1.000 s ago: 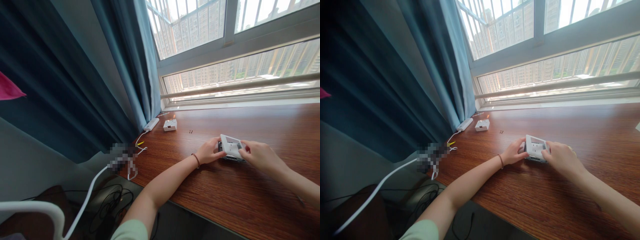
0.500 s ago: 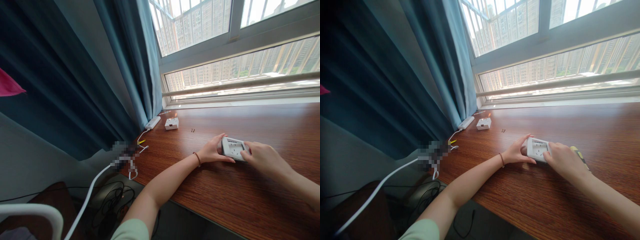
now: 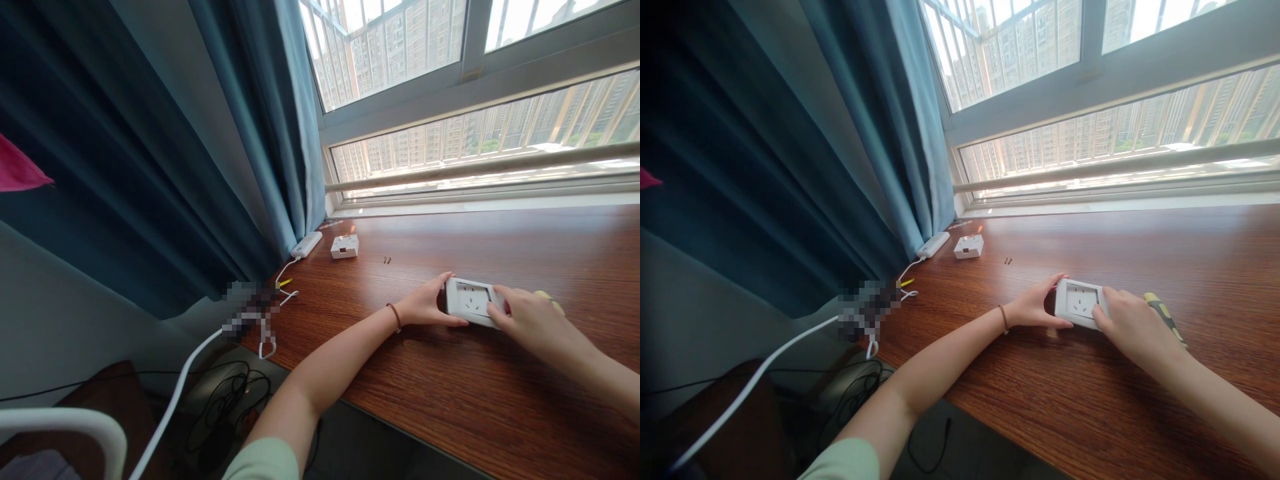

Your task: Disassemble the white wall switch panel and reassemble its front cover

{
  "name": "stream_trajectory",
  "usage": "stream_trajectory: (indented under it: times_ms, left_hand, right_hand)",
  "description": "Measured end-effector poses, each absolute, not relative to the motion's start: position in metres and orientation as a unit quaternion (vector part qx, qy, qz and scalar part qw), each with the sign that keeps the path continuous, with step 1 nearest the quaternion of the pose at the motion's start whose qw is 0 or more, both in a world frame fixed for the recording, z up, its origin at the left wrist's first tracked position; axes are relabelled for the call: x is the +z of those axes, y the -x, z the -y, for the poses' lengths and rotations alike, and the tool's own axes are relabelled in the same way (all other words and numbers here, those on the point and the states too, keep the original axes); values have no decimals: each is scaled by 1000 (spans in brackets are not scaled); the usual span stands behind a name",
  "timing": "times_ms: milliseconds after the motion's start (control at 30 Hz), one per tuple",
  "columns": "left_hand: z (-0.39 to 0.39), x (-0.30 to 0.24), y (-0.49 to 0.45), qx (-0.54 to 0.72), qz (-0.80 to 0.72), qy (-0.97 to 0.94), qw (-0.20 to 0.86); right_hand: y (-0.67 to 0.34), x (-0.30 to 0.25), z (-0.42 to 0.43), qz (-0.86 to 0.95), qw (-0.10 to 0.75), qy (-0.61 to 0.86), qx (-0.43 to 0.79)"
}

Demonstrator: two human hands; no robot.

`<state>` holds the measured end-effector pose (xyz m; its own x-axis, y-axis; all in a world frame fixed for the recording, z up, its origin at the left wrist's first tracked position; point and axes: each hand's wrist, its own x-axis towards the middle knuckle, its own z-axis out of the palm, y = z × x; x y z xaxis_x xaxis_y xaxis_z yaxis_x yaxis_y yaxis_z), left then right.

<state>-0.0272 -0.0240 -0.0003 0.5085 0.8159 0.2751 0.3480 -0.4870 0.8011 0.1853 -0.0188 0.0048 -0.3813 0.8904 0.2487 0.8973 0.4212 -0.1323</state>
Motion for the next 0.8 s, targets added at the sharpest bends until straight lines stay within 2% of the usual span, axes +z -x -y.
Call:
stream_trajectory:
  times_ms: [500,667,800]
  left_hand:
    - [17,-8,28,348,-346,-764,419]
    - [17,-4,30,298,-379,-795,368]
    - [39,19,34,211,-462,-823,253]
  right_hand:
    - [-192,-7,12,818,204,534,52]
    - [-192,-6,12,815,199,539,82]
    - [-191,-3,14,810,196,545,93]
